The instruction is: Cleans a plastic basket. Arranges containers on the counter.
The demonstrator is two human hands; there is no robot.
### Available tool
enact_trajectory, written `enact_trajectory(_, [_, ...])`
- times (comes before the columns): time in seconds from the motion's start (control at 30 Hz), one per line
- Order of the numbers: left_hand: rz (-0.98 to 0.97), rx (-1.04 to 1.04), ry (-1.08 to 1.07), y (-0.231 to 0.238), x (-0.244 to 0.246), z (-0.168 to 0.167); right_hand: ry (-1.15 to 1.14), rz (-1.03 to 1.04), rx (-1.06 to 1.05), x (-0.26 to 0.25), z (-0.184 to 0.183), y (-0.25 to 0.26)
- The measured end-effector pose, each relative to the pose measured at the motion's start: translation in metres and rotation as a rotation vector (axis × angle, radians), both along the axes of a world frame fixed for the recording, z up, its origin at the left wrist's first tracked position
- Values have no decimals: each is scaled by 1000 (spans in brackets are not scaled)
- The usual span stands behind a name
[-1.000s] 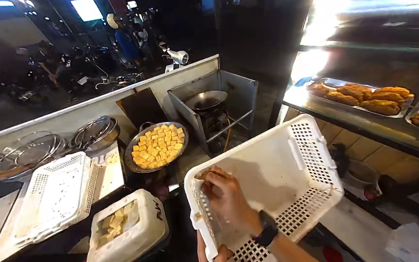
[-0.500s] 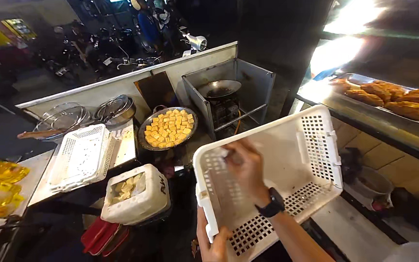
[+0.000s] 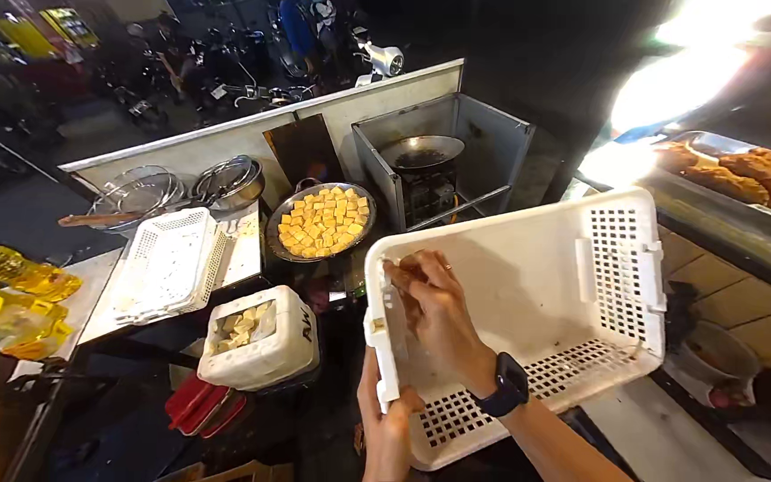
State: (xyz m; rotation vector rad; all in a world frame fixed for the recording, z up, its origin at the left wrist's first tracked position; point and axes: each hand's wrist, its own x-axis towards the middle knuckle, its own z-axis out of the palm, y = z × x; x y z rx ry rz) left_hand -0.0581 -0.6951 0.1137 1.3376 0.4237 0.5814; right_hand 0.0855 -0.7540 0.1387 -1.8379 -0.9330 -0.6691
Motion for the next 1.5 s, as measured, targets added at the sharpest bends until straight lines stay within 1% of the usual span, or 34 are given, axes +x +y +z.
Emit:
enact_trajectory(0.1, [33,-75,48,9,0,4,-12,64,-193,1,1,-15])
enact_trajectory(0.17, [53,-112,76,10,-1,3,35,44,-270,8,6,-35])
enact_trajectory(0.23, [38,-72,27,14,1,3,35,23,-190,15,17,-42])
enact_trajectory(0.3, [-19,2,-67,13,5,1,38,43,-78,15,26,-30])
enact_trajectory(0.33, [-48,42,-100,11,6,3,38,43,-66,11,27,-21])
enact_trajectory(0.43, [-58,81,-143,14,10,8,-13,3,-127,5,23,-8])
enact_trajectory(0.6, [-129,25,-112,5,4,-2,6,-52,-248,12,20,-31])
enact_trajectory(0.63, [-115,7,-93,4,4,-4,39,-38,-222,13,20,-33])
enact_trajectory(0.7, [-80,-35,-53,5,5,-2,97,-6,-63,17,20,-33])
enact_trajectory(0.77, [-79,-39,-64,7,5,1,104,-37,75,15,19,-25])
enact_trajectory(0.83, [-114,17,-114,11,5,3,66,-62,64,10,14,-14])
enact_trajectory(0.9, [-108,35,-128,13,3,4,14,-35,-8,5,8,-11])
enact_trajectory(1.03, [-126,26,-131,11,2,0,-34,-24,-153,5,9,-22])
enact_trajectory(1.1, [-149,17,-148,8,3,-6,-49,-44,-171,11,9,-28])
enact_trajectory(1.17, [-167,33,-171,10,2,-9,-74,-60,-119,19,5,-35])
enact_trajectory(1.27, [-180,111,-200,21,3,-5,21,3,42,26,3,-43])
enact_trajectory(1.37, [-212,122,-254,24,6,-2,34,8,171,24,2,-30])
enact_trajectory(1.43, [-213,138,-271,17,10,-1,7,49,169,16,-6,-17])
enact_trajectory(1.5, [-165,133,-275,16,13,-7,1,102,115,11,-18,-14])
